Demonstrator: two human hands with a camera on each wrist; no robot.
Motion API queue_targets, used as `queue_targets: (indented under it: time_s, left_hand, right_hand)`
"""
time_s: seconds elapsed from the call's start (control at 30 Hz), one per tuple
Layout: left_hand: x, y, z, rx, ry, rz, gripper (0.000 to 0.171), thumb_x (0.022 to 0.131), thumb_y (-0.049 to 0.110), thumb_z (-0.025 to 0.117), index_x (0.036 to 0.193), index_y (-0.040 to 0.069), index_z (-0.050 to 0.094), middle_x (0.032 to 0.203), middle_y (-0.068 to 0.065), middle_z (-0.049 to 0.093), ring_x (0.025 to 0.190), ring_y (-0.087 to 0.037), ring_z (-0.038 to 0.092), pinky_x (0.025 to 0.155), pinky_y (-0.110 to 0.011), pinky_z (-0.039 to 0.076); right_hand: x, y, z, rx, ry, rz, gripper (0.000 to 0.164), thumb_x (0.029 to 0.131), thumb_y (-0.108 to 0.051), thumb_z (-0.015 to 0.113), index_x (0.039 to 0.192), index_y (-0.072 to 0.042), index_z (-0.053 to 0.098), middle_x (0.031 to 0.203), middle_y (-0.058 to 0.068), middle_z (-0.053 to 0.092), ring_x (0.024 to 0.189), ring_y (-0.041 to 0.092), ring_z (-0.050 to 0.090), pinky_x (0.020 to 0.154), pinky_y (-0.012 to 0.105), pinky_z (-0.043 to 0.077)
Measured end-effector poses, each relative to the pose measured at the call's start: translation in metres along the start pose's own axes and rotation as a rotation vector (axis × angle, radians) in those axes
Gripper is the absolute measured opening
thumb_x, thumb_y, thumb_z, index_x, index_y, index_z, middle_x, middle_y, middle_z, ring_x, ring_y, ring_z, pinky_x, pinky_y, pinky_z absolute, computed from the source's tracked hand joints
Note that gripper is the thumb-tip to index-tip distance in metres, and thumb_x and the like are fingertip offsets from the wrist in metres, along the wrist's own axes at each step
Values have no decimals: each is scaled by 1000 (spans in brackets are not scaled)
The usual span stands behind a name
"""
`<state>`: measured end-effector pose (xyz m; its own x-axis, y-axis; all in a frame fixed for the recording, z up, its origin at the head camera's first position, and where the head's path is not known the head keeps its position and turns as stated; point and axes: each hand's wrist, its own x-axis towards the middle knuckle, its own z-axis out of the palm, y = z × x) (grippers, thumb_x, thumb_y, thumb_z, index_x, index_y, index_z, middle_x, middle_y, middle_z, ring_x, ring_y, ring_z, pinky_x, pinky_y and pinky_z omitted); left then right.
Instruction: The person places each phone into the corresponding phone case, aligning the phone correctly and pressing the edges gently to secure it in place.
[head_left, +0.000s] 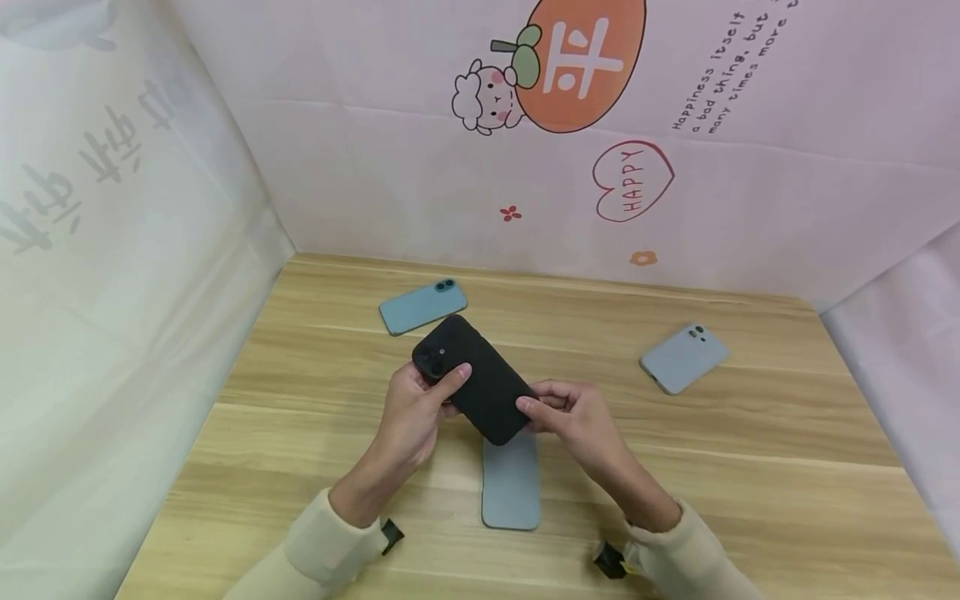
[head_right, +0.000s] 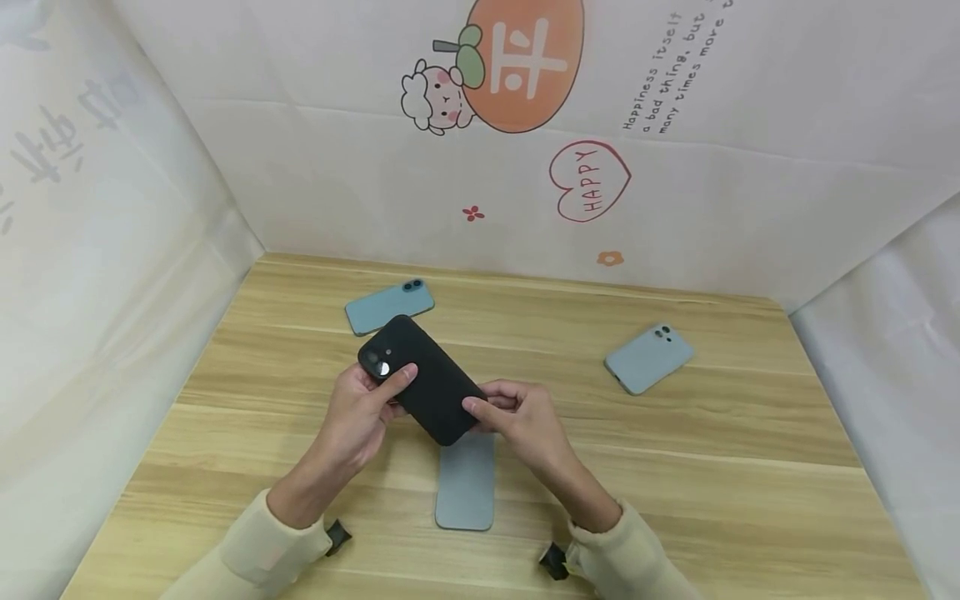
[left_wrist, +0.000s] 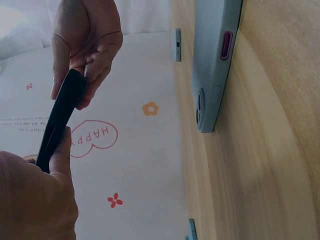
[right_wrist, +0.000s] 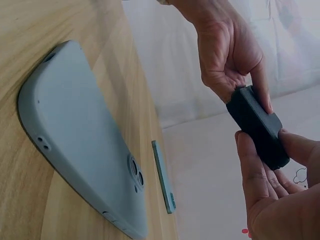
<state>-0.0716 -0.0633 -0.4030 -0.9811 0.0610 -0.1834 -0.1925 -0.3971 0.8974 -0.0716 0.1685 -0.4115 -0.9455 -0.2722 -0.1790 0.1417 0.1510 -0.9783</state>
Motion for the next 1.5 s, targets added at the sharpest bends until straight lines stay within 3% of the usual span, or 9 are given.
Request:
queue_targets:
  time_s: [0.2, 0.47, 0.77, 0.9, 1.2, 1.5]
  left_hand:
    - [0, 3, 1, -52, -22, -6, 41, 100, -6, 65, 141, -7, 55, 122, -16, 71, 105, -24, 76, 87, -42, 64]
    - [-1, 2, -1, -30, -28, -22, 33, 98, -8, 66, 131, -10, 61, 112, -12, 73, 97, -23, 78, 83, -41, 65]
    - [-2, 2, -4, -7, -60, -27, 35, 95, -11, 68, 128, -13, 59, 113, -15, 70, 95, -23, 77, 82, -41, 65]
    - [-1, 3, -7, 30, -100, -45, 38, 95, -9, 68, 131, -13, 58, 118, -17, 68, 100, -25, 76, 85, -44, 64]
    - [2, 2, -19, 123, -279, -101, 37, 94, -8, 69, 129, -12, 56, 118, -13, 69, 102, -24, 75, 87, -43, 64]
    - [-1, -3, -19, 164, -253, -138, 32, 100, 2, 70, 127, -12, 59, 108, -8, 73, 96, -21, 77, 83, -39, 65]
  right_hand:
    - [1, -3, -4, 9, 37, 17, 34, 99, -13, 77, 122, 11, 70, 102, 18, 79, 84, 23, 79, 87, 48, 64]
    - [-1, -8, -10, -8, 82, -1, 33, 99, -11, 76, 121, 13, 69, 100, 16, 79, 83, 20, 78, 80, 36, 65]
    - [-1, -11, -14, -45, 110, -10, 31, 98, -12, 78, 118, 11, 71, 96, 13, 80, 82, 19, 77, 79, 34, 65]
    - [-2, -11, -17, -56, 96, -28, 31, 98, -10, 77, 118, 12, 71, 95, 15, 79, 81, 20, 78, 79, 35, 65]
    - [-4, -13, -27, -185, 44, -77, 27, 97, -11, 78, 117, 8, 75, 96, 15, 81, 75, 23, 78, 77, 30, 63]
    - [-4, -12, -28, -158, -1, -58, 26, 97, -8, 77, 114, 11, 75, 94, 18, 80, 75, 21, 78, 73, 33, 65]
